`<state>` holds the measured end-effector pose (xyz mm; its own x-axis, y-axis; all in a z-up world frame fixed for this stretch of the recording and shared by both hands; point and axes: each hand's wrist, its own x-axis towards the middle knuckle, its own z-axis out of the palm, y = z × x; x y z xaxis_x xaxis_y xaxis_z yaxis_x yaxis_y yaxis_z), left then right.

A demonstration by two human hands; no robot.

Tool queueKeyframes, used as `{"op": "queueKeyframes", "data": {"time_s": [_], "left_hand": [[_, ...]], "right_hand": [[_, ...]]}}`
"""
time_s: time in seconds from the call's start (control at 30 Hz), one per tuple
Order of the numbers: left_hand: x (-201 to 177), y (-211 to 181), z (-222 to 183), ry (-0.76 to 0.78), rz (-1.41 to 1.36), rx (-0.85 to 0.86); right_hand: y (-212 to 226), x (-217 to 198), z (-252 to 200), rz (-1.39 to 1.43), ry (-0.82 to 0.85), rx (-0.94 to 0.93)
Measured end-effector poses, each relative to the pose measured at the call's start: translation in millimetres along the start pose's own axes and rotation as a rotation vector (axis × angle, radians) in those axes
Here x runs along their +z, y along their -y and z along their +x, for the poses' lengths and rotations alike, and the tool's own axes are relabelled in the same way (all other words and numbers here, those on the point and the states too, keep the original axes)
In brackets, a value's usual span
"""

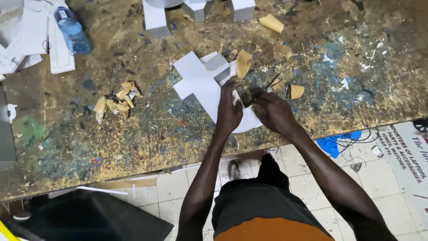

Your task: Peeling off the protective brown paper film from white 3D foam or plastic letters on a workshop table.

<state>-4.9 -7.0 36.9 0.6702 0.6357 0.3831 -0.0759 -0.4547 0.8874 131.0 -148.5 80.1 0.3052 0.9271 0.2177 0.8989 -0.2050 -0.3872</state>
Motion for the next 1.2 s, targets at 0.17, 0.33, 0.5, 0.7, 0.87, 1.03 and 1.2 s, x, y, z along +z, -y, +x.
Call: {"op": "queueKeyframes", "data": {"time_s": [0.17,0.33,0.5,0.7,0.87,1.03,1.2], "left_hand": [[-2,10,-1,0.008,0.023,0.058],[-1,19,-6,0.002,0.008,0.060],[1,25,-8,-0.012,0.004,0.067],[2,35,-9,0.124,0.222,0.066],[5,40,-9,0.163,0.297,0.074],[7,28,-2,0.228,0.425,0.178],[37,67,-1,0.303,0.655,0.205]], "right_hand": [[0,30,5,-0.262,-0.007,-0.031],[10,39,14,-0.398,0.045,0.022],[-4,61,16,-0.423,0.080,0.033],[-47,59,7,0.084,0.011,0.066],[-51,34,3,0.485,-0.128,0.182],[-39,44,-10,0.841,-0.180,0.285],[-26,43,-20,0.854,-0.316,0.385]]}}
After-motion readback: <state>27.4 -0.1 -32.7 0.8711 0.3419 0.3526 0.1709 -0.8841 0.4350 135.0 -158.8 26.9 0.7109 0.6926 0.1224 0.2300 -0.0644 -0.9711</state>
